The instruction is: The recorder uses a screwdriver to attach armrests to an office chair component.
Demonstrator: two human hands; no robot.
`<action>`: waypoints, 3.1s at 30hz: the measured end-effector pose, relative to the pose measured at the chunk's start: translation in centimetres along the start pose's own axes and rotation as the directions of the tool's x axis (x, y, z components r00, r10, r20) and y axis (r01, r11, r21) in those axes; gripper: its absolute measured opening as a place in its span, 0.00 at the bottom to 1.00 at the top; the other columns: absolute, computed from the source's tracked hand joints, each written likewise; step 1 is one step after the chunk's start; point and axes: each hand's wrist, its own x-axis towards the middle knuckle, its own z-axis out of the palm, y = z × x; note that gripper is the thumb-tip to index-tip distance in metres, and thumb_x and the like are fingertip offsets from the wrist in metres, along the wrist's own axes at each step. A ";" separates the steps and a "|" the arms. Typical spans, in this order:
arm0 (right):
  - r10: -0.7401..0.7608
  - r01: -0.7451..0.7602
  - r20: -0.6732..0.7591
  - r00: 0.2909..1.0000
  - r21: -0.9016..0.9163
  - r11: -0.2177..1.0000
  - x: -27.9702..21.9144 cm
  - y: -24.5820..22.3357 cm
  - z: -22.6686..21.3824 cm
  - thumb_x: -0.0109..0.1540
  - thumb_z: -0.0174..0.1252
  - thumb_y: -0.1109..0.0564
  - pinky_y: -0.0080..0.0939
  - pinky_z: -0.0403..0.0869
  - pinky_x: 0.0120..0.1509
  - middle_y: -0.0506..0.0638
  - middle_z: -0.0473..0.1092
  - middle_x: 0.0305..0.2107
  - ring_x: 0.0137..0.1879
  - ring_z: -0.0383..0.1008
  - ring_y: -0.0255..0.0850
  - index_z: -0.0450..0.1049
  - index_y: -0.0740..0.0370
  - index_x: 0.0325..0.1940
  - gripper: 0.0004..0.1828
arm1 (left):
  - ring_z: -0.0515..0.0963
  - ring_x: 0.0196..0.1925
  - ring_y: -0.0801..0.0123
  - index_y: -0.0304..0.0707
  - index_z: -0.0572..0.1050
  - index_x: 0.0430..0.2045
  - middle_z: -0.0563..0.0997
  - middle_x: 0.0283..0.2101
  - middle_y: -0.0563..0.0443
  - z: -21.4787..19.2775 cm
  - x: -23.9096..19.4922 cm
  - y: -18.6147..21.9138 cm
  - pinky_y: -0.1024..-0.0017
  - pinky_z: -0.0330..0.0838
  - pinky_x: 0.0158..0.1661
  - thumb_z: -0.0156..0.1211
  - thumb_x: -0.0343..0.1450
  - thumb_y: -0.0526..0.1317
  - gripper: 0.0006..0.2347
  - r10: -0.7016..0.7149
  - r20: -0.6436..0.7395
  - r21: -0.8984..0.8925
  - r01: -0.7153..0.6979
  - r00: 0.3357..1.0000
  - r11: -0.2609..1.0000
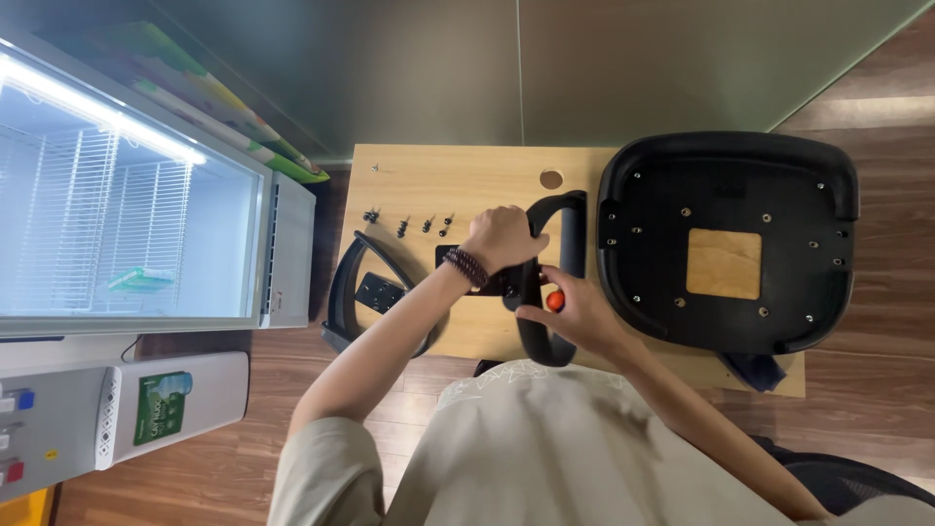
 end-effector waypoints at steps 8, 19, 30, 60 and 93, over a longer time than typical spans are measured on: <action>0.330 -0.353 0.133 0.935 0.239 0.904 1.8 1.8 -0.7 0.57 0.70 0.44 0.36 0.73 0.36 0.50 0.74 0.29 0.31 0.73 0.34 0.75 0.66 0.51 0.27 | 0.82 0.24 0.56 0.32 0.70 0.08 0.77 0.17 0.41 -0.9 1.9 -1.0 0.59 0.76 0.33 0.49 0.67 0.72 0.36 0.048 0.060 -0.161 -0.037 0.997 0.986; 0.402 -0.467 0.239 0.884 0.402 0.788 2.3 7.5 -1.3 0.59 0.64 0.45 0.33 0.68 0.25 0.47 0.69 0.21 0.20 0.67 0.33 0.67 0.61 0.64 0.33 | 0.79 0.58 0.55 0.32 0.67 0.64 0.81 0.56 0.38 4.3 -9.1 -10.7 0.60 0.71 0.60 0.29 0.69 0.74 0.44 0.044 0.094 -0.957 0.078 0.995 0.278; 0.379 -0.450 0.252 0.890 0.361 0.817 2.3 8.6 -0.2 0.59 0.64 0.43 0.33 0.69 0.24 0.48 0.71 0.22 0.21 0.70 0.33 0.71 0.66 0.55 0.28 | 0.76 0.56 0.66 0.34 0.67 0.66 0.76 0.57 0.47 14.3 -2.4 -1.4 0.65 0.72 0.52 0.52 0.74 0.61 0.32 -0.105 0.046 -0.996 0.037 0.993 -0.086; -0.168 0.331 -0.353 0.921 0.477 0.814 7.0 0.8 -7.7 0.70 0.54 0.73 0.39 0.78 0.55 0.57 0.73 0.43 0.45 0.76 0.38 0.64 0.66 0.42 0.08 | 0.67 0.64 0.72 0.30 0.64 0.68 0.71 0.64 0.50 15.6 -2.0 0.2 0.73 0.60 0.64 0.56 0.76 0.54 0.30 -0.134 -0.162 -0.982 -0.146 0.978 0.120; -0.168 0.362 -0.418 0.893 0.444 0.819 6.7 1.5 -7.1 0.72 0.54 0.74 0.39 0.78 0.53 0.56 0.71 0.43 0.43 0.74 0.38 0.63 0.66 0.43 0.09 | 0.65 0.68 0.74 0.41 0.56 0.75 0.69 0.67 0.52 14.0 -3.0 1.5 0.73 0.55 0.68 0.53 0.77 0.53 0.30 -0.089 -0.181 -0.978 -0.170 0.979 0.119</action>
